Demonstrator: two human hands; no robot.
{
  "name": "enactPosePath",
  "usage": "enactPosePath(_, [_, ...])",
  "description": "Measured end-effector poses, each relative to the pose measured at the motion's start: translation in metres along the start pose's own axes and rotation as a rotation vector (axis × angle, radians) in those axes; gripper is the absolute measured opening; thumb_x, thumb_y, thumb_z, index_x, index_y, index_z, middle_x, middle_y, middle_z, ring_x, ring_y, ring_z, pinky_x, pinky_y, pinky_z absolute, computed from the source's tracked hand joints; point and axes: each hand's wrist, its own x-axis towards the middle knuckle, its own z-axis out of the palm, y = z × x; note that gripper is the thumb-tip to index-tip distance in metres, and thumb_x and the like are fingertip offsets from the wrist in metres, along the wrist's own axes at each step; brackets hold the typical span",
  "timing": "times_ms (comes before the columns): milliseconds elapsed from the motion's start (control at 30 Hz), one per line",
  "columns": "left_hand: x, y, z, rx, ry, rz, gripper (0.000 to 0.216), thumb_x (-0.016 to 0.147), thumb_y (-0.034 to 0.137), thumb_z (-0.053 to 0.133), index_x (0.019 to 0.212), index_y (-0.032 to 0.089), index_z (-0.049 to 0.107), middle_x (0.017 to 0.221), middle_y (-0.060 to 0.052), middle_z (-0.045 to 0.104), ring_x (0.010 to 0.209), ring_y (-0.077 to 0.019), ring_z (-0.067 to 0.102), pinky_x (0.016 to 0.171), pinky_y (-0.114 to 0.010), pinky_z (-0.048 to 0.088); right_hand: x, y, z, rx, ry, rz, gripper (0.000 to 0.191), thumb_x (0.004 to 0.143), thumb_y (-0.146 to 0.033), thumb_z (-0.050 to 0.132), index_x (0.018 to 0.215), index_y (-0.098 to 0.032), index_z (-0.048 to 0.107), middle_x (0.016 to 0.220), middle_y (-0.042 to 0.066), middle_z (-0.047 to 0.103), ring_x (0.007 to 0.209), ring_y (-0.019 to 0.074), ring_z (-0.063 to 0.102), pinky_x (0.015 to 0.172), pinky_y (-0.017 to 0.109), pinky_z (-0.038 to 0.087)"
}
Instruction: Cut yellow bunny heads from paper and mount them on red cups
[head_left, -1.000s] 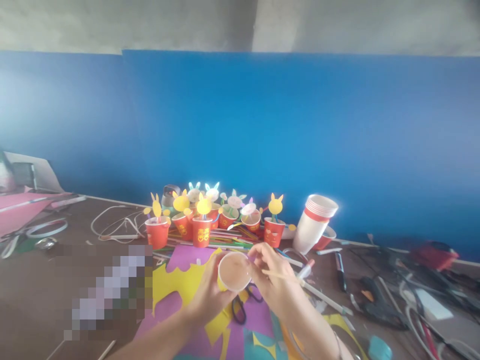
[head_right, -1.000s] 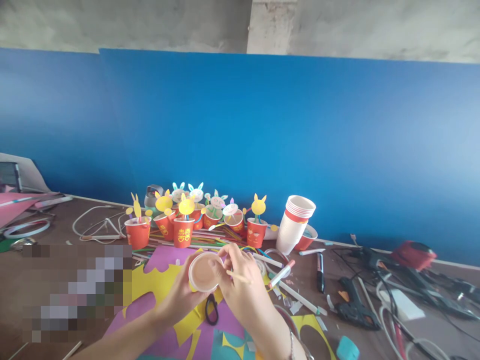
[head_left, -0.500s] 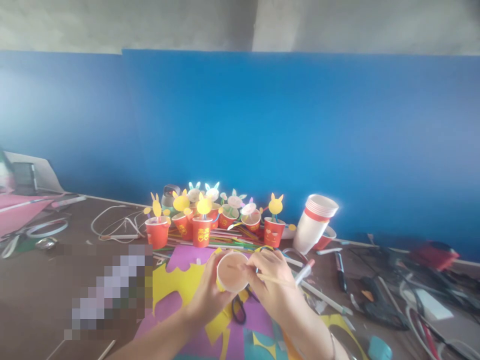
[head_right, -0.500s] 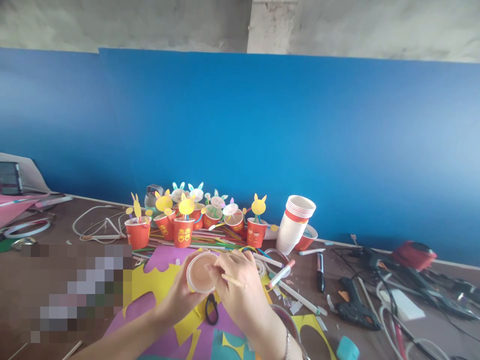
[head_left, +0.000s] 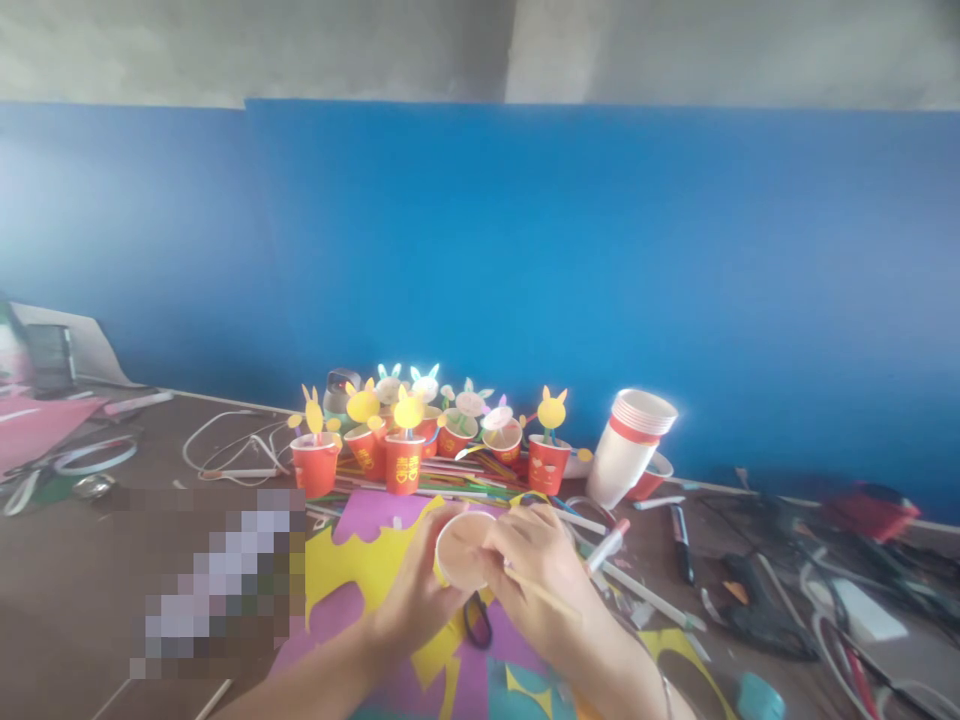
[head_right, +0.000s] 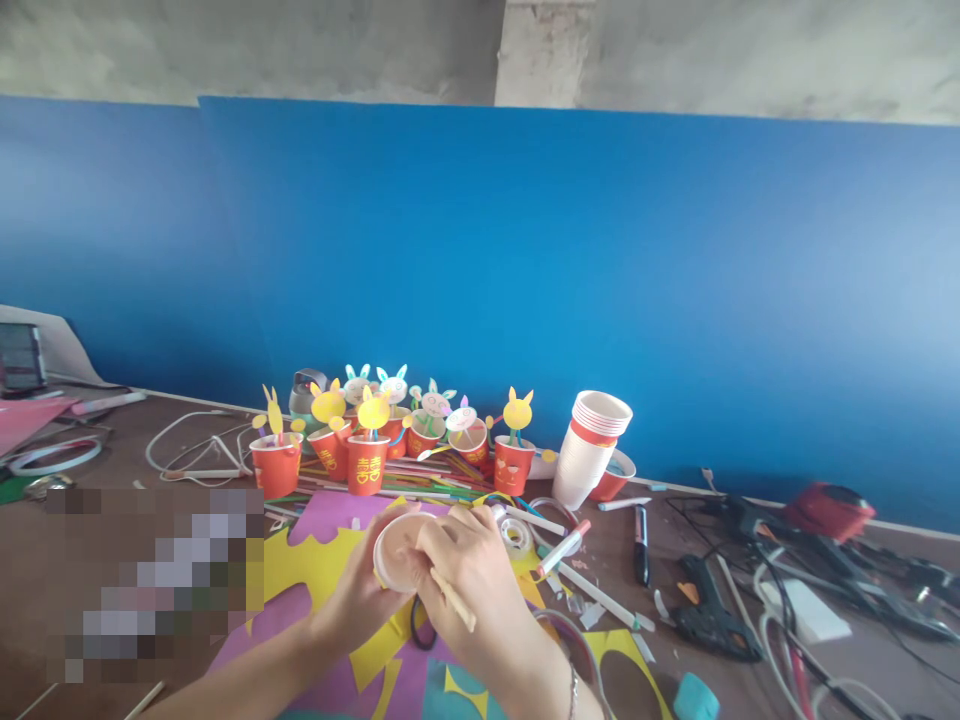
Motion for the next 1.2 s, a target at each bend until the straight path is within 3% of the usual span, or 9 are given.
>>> enactPosePath(333, [-0.007,-0.007,0.000,0.036,-0.058,0.075,0.046,0.076,0.020,0.066,0.118,0.026,0.047,0.115,-0.008,0.056,0.105,-0.0261,0.057,0.091,-0.041,0.047,-0.004,0.000,0.005,0.102,-0.057,-0.029,0.020,0.092,-0.018,0.041,0.075,-0.021,0.050,0.071,-0.002,0.057,0.070,0.0152,0.049,0.073,0.031,0.032])
enactPosePath(700, [-0.007,-0.005,0.003,-0.012,0.013,0.082,0.041,0.075,0.019,0.068,0.113,0.024,0.052,0.112,-0.008,0.058,0.106,-0.0257,0.057,0.094,-0.041,0.046,-0.003,-0.003,0.012,0.057,0.054,-0.032,0.024,0.093,-0.019,0.041,0.069,-0.020,0.044,0.069,0.000,0.051,0.067,0.0146,0.046,0.067,0.028,0.035])
enactPosePath(900, [-0.009,-0.010,0.003,-0.066,-0.009,0.031,0.051,0.072,0.021,0.072,0.116,0.023,0.047,0.111,-0.008,0.058,0.100,-0.0252,0.059,0.086,-0.038,0.049,0.002,0.002,0.008,0.034,0.140,-0.044,0.030,0.095,-0.020,0.039,0.064,-0.020,0.039,0.063,-0.002,0.048,0.060,0.0136,0.043,0.063,0.028,0.033])
enactPosePath(1033, [-0.008,-0.007,-0.001,-0.027,-0.056,0.045,0.064,0.068,0.019,0.075,0.123,0.024,0.042,0.116,-0.010,0.057,0.103,-0.0260,0.059,0.089,-0.038,0.047,0.004,0.005,0.001,0.053,0.236,0.031,0.036,0.096,-0.024,0.037,0.061,-0.022,0.030,0.056,-0.004,0.040,0.054,0.0127,0.039,0.058,0.027,0.030])
enactPosePath(1200, [-0.006,-0.003,-0.005,-0.026,-0.070,0.111,0.066,0.067,0.019,0.074,0.123,0.023,0.041,0.119,-0.013,0.055,0.110,-0.0296,0.055,0.093,-0.041,0.044,0.001,0.007,0.003,0.072,0.248,0.127,0.037,0.097,-0.028,0.037,0.061,-0.022,0.030,0.057,-0.003,0.041,0.056,0.0139,0.039,0.058,0.027,0.029])
